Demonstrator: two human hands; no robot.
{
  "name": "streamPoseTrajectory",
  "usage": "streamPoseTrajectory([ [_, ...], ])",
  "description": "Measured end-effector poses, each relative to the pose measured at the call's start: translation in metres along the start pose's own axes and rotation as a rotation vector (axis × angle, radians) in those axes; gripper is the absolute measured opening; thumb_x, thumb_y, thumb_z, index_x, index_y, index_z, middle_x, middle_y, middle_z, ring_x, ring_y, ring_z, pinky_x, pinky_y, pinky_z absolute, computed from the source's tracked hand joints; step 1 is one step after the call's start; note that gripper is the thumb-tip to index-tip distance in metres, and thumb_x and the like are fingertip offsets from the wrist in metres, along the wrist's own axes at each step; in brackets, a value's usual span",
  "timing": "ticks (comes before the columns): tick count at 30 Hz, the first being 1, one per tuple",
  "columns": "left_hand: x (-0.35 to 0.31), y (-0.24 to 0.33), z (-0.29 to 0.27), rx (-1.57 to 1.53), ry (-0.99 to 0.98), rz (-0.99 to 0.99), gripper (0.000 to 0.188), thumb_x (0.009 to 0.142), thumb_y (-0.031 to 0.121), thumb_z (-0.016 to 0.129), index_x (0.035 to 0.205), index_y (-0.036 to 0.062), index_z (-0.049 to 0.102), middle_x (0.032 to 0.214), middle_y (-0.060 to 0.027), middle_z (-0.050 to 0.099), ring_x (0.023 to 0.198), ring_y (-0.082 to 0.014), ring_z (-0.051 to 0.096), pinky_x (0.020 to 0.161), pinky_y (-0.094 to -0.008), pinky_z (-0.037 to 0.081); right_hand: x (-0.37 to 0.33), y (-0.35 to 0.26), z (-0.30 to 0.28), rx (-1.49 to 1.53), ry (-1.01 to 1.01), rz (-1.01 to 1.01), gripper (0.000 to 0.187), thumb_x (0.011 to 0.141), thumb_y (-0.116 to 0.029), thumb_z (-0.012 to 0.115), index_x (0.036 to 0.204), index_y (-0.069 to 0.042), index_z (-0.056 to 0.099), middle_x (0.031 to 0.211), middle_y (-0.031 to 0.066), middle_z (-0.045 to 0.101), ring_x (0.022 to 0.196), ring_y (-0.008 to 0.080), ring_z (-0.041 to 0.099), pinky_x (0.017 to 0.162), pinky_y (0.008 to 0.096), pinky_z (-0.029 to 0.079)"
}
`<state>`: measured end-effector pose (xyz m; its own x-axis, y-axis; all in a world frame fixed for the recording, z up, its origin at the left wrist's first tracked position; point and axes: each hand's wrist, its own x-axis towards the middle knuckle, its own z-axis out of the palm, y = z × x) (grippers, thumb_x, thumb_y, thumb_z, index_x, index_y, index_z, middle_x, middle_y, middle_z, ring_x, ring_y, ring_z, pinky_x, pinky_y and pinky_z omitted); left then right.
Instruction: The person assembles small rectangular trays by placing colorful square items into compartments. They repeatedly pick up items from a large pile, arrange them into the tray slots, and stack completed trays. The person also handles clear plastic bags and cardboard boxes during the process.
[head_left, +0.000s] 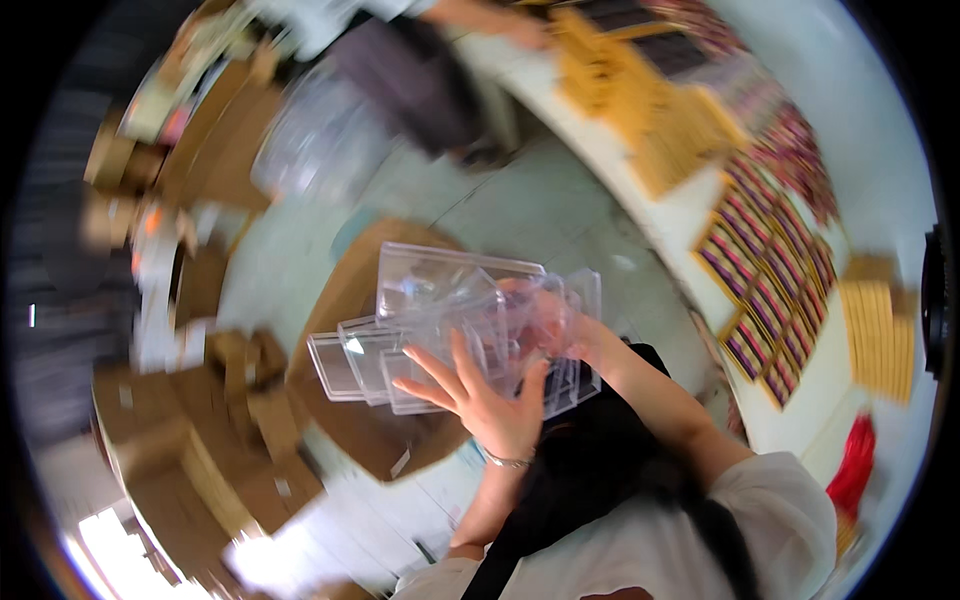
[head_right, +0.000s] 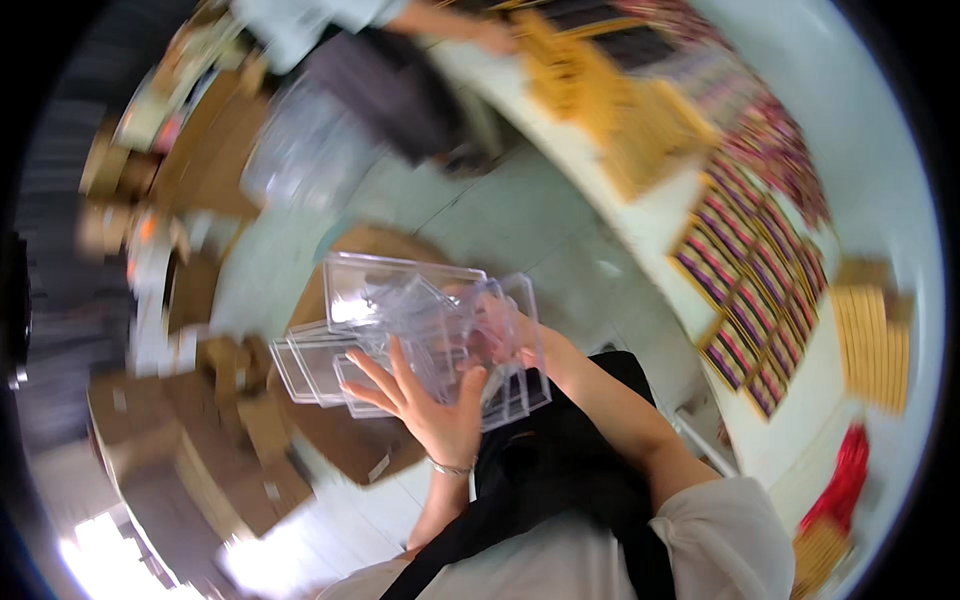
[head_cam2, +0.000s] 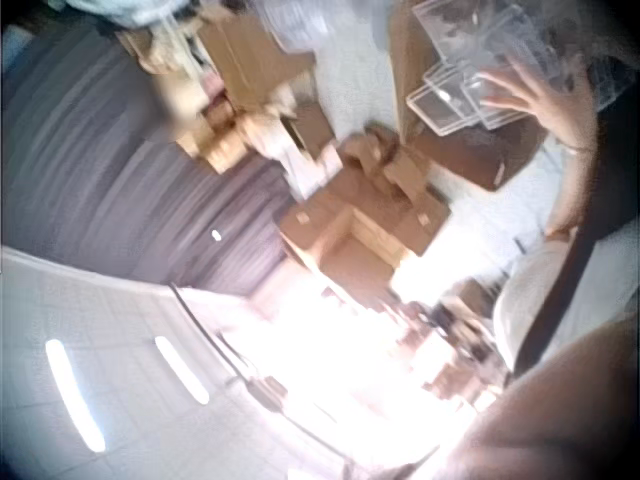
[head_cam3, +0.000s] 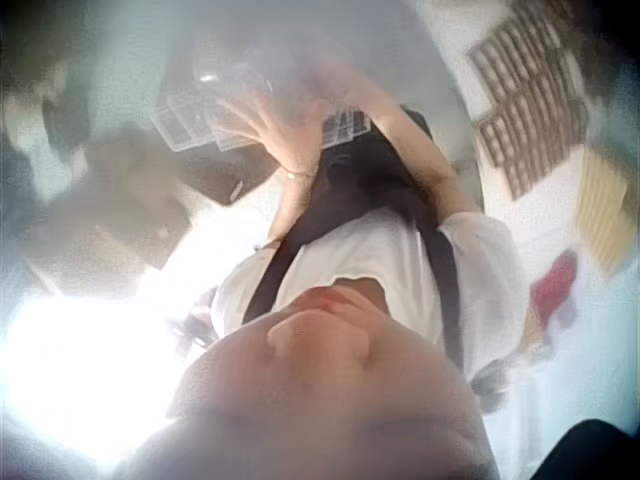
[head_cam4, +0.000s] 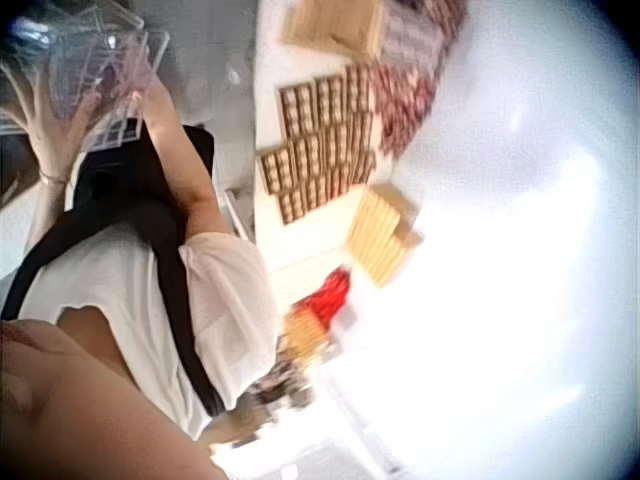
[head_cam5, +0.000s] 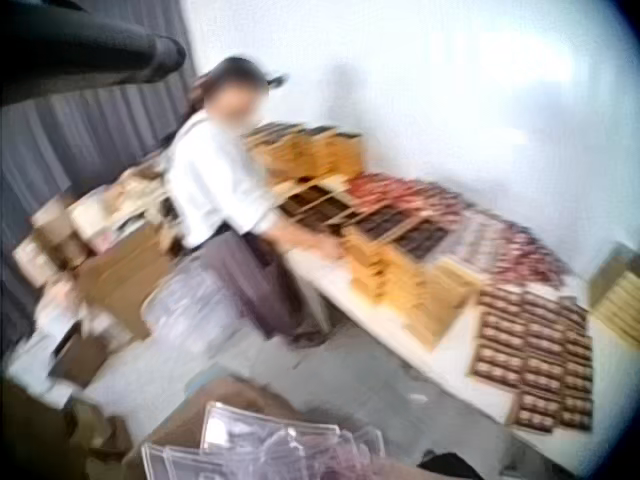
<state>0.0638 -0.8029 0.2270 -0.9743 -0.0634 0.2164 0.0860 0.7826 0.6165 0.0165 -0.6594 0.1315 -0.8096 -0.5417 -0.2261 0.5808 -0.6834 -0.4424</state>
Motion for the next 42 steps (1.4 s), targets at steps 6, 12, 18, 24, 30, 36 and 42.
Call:
streamPoseTrajectory([
  [6,-0.073,0.137,0.103,-0.307,-0.546,0.487,0.098,0.071,0.047,0.078,0.146,0.0041,0.032,0.155,-0.0303,0.002,0.137,-0.0585,-0.011,0.106,-0.0704,0.005,-0.258,-0.019,-0.059,-0.041,0.347,-0.703,0.104,0.064,-0.014,0.083,0.148,-0.019,0.023,0.138,0.0137,0.048,0.121,0.0326,0.052,0.084,0.0539,0.053],
  [12,-0.148,0.318,0.235,-0.471,-0.859,1.038,0.092,0.08,0.05,0.067,0.146,-0.001,0.029,0.153,-0.0336,0.009,0.136,-0.061,-0.005,0.107,-0.0693,0.002,-0.442,-0.035,-0.138,0.088,0.855,-1.26,0.068,0.09,-0.041,0.053,0.147,-0.011,0.031,0.143,0.0157,0.042,0.125,0.0315,0.047,0.099,0.0457,0.045],
  [18,-0.169,0.524,0.471,-0.451,-0.893,1.193,0.069,0.095,0.044,0.044,0.146,0.0007,0.028,0.151,-0.0323,0.018,0.14,-0.0539,0.005,0.114,-0.0596,0.0,-0.599,-0.197,-0.296,-0.047,0.893,-1.36,0.085,0.067,-0.01,0.06,0.146,-0.011,0.029,0.128,0.018,0.052,0.115,0.0338,0.055,0.098,0.044,0.048],
  [24,-0.126,0.605,0.643,-0.244,-0.909,1.204,0.061,0.099,0.042,0.035,0.146,0.0049,0.031,0.145,-0.0274,0.034,0.139,-0.0462,0.021,0.114,-0.0539,0.016,-0.629,-0.312,-0.438,0.142,0.753,-1.308,0.078,0.064,-0.003,0.053,0.14,-0.016,0.038,0.13,0.0166,0.051,0.113,0.0357,0.056,0.089,0.0554,0.05],
  [30,-0.117,0.605,0.686,-0.549,-0.789,0.958,0.046,0.099,0.034,0.037,0.13,0.002,0.048,0.117,-0.0264,0.056,0.113,-0.0428,0.049,0.095,-0.0486,0.039,-0.652,-0.348,-0.49,0.068,1.001,-1.084,0.073,0.066,-0.007,0.055,0.138,-0.011,0.04,0.115,0.0108,0.058,0.099,0.0274,0.06,0.085,0.0454,0.051],
  [36,-0.104,0.623,0.693,-0.722,-0.501,0.699,0.043,0.1,0.036,0.037,0.11,-0.002,0.055,0.096,-0.0177,0.069,0.086,-0.0345,0.063,0.081,-0.0429,0.047,-0.658,-0.374,-0.488,-0.284,1.85,-0.979,0.074,0.091,-0.041,0.058,0.148,-0.005,0.029,0.144,0.0124,0.042,0.134,0.024,0.037,0.108,0.0403,0.031],
  [42,-0.14,0.594,0.576,-1.035,-1.069,0.042,0.051,0.102,0.044,0.028,0.124,0.0028,0.049,0.105,-0.0126,0.07,0.1,-0.0206,0.059,0.089,-0.0345,0.043,-0.667,-0.293,-0.327,-0.399,1.12,-1.103,0.092,0.086,-0.057,0.06,0.151,-0.006,0.019,0.152,0.0118,0.031,0.139,0.0273,0.03,0.108,0.045,0.032],
])
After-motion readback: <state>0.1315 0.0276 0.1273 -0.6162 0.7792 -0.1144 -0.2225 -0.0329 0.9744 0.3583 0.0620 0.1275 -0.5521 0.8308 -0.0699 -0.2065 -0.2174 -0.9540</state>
